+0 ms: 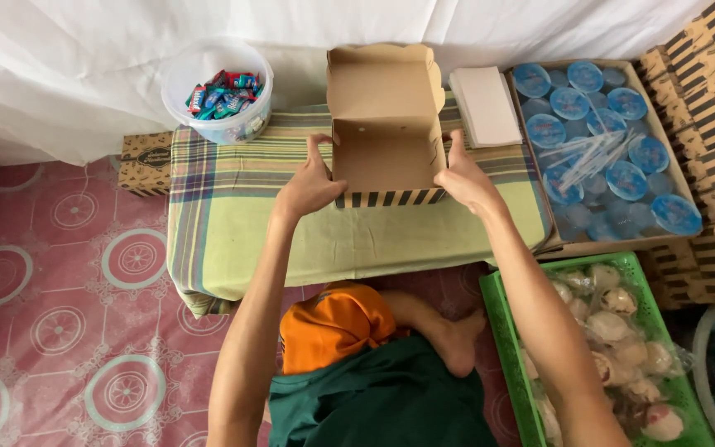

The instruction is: Manually assembling snack boxes by placing a paper liner, a plastic cup, and various packaged food items into a cardboard container.

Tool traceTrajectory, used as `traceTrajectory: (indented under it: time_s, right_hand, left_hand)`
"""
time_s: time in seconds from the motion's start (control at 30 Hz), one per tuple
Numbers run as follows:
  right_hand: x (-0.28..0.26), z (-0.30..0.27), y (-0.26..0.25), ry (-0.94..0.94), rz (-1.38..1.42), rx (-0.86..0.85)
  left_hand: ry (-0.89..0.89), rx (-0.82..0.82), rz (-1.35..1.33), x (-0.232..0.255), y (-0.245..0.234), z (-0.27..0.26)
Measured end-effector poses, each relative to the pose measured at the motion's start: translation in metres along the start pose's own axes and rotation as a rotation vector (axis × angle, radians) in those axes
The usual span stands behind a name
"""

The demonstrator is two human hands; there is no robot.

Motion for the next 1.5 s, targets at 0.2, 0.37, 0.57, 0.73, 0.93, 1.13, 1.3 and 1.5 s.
traceTrajectory:
  time_s: [0.2, 0.37, 0.57, 0.73, 0.93, 1.13, 1.3, 1.5]
  right_hand:
    - [0.019, 0.014, -0.002, -0.045, -0.028, 0.030]
    - [0.016, -0.016, -0.011, -0.096, 0.173, 0.151]
    - [0.077, -0.027, -0.062, -0.293, 0.407, 0.225]
    - [0.106, -0.055, -0.137, -0.330, 0.315, 0.459]
    - [0.162, -0.076, -0.205, -0.327, 0.004, 0.746]
    - [0.181, -0.085, -0.214, -0.333, -0.100, 0.763]
    - [0.167, -0.083, -0.203, -0.256, -0.233, 0.719]
    - [0.174, -0.113, -0.206, -0.544, -0.195, 0.875]
  left_hand:
    - [-0.003, 0.000, 0.010, 0.014, -0.001, -0.006]
    - [-0.049, 0.066, -0.010, 0.013, 0.003, -0.025]
    - [-0.096, 0.085, 0.017, 0.017, 0.001, -0.036]
    - [-0.132, 0.090, -0.028, 0.016, 0.001, -0.041]
    - [-0.120, 0.157, -0.124, 0.004, 0.014, -0.040]
    - [-0.047, 0.235, -0.099, 0.010, 0.017, -0.046]
    - [-0.019, 0.300, -0.046, 0.000, 0.021, -0.045]
    - [-0.013, 0.351, -0.036, -0.015, 0.025, -0.041]
Point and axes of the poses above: each hand's wrist, its own z-axis towards the middle knuckle, its own y-axis out of the palm, x = y × z, the point moved 6 cm from there along z, towards the middle knuckle, and after that the axes turned 13 degrees about z, right-handed, at the moved point
